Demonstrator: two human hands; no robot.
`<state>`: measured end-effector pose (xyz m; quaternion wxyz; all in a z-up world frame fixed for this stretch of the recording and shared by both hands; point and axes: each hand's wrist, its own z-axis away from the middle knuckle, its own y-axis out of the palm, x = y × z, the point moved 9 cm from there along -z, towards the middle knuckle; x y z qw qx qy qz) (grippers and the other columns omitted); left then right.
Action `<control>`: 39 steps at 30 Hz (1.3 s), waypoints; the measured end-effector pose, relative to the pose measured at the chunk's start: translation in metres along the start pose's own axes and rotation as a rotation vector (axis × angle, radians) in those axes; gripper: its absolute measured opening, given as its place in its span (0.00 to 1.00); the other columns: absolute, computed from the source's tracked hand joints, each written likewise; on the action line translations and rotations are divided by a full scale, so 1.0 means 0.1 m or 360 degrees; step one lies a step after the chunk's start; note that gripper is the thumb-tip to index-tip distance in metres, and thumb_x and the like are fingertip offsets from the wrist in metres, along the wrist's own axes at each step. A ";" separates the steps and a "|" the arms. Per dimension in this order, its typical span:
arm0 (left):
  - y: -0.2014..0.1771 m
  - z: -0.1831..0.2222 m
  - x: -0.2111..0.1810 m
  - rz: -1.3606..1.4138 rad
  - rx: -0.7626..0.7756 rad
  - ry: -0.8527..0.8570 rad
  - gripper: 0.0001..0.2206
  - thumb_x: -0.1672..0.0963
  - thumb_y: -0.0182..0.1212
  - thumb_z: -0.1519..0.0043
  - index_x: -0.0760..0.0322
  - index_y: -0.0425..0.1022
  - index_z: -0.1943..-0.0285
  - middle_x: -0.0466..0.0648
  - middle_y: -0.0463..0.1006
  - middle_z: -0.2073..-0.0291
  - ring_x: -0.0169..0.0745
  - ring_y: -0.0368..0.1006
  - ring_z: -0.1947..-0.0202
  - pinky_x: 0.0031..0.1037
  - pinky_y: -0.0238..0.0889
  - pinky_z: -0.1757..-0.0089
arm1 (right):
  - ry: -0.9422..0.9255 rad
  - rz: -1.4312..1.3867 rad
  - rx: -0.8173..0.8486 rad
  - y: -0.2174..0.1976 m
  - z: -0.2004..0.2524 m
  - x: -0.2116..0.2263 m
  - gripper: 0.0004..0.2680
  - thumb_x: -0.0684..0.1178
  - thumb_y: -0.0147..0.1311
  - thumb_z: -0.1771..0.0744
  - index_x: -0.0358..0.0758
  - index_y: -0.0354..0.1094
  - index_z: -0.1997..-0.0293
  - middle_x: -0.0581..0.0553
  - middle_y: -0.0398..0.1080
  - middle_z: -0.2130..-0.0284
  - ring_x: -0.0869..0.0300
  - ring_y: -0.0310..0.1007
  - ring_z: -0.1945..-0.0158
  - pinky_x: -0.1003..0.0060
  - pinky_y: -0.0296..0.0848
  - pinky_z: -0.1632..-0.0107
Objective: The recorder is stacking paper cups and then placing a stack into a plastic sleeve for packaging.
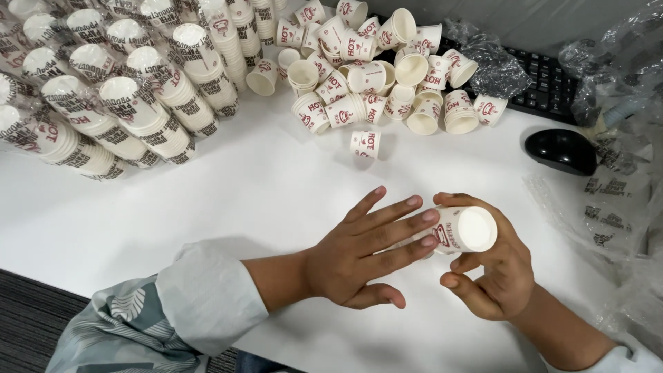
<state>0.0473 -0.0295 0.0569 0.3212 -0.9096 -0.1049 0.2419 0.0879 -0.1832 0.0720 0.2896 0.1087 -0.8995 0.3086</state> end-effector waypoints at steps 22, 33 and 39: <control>-0.03 0.09 -0.02 0.0087 -0.0141 0.0067 0.34 0.42 0.52 0.29 0.75 0.64 0.26 0.60 0.62 0.28 0.54 0.64 0.28 0.46 0.61 0.31 | 0.0444 -0.0591 -0.0141 0.12 0.16 -0.29 0.17 0.38 0.43 0.27 0.39 0.46 0.29 0.28 0.63 0.36 0.47 0.67 0.31 0.51 0.74 0.32; -0.08 0.05 0.00 0.0140 -0.0163 0.0052 0.32 0.44 0.54 0.27 0.72 0.63 0.25 0.58 0.62 0.27 0.50 0.68 0.36 0.37 0.66 0.40 | 0.0470 -0.0649 -0.0080 0.15 0.22 -0.35 0.14 0.36 0.40 0.28 0.36 0.51 0.33 0.28 0.62 0.36 0.47 0.66 0.31 0.50 0.71 0.31; -0.08 0.02 0.03 0.0142 -0.0154 0.0013 0.29 0.44 0.56 0.27 0.70 0.66 0.27 0.54 0.67 0.29 0.44 0.70 0.40 0.34 0.65 0.43 | 0.0471 -0.0699 -0.0005 0.12 0.16 -0.40 0.12 0.35 0.43 0.28 0.38 0.53 0.37 0.29 0.63 0.36 0.44 0.66 0.30 0.47 0.70 0.29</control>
